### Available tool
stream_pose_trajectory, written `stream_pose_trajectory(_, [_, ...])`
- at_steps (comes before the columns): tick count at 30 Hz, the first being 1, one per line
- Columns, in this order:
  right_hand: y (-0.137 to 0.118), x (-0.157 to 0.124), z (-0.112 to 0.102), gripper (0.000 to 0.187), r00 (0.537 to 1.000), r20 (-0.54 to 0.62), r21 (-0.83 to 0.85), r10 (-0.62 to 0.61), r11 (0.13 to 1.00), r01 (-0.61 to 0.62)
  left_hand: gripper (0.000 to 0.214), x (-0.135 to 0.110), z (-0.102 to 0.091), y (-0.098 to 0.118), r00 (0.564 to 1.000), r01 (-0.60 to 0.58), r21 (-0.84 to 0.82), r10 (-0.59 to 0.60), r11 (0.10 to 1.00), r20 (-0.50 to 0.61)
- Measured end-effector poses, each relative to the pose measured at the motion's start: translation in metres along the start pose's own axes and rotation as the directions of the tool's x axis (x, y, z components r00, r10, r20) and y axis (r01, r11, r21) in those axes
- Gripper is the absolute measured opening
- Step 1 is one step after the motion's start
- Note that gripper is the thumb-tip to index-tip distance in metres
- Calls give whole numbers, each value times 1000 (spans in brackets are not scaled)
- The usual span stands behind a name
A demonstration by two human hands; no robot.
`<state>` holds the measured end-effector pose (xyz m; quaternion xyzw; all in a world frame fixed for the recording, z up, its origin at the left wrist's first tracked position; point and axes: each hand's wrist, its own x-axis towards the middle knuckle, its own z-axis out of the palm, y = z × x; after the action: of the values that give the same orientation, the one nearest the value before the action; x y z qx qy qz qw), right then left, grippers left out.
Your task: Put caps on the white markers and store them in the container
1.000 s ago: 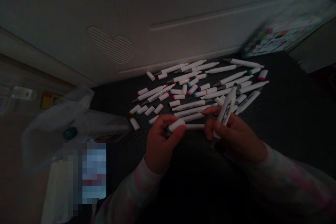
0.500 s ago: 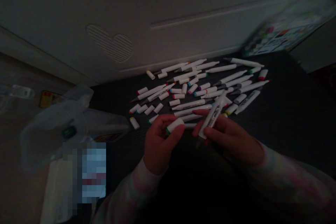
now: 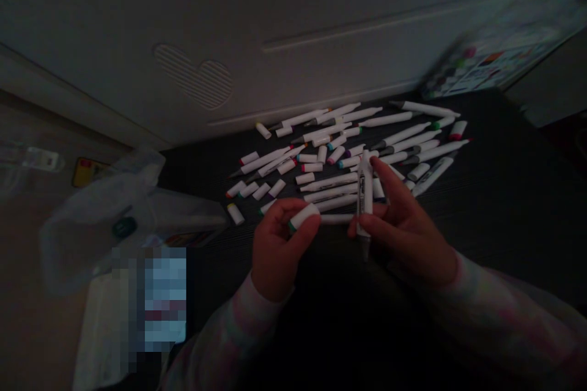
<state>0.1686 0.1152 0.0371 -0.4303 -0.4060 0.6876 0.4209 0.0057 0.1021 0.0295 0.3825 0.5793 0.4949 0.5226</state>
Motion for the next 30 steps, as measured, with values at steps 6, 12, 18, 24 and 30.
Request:
stream_pose_trajectory(6, [-7,-3,1,18,990,-39,13,-134,991,134,16,1,0,-1,1000,-26,12,26,1000,-2])
stream_pose_trajectory(12, [-6,-4,-1,29,977,-58,66,-206,976,210,17,1,0,-2,1000,-2,2,2,1000,-4])
stream_pose_trajectory(18, [-4,6,-4,14,969,-147,168,-200,960,223,17,1,0,0,1000,-20,30,19,999,18])
stream_pose_trajectory(24, [-6,10,-3,16,978,-151,286,-146,940,185,16,-1,-2,-2,980,-169,147,150,975,131])
stream_pose_trajectory(30, [-8,9,-4,17,984,-133,332,-122,929,161,16,-3,-2,-5,972,-199,182,171,963,158])
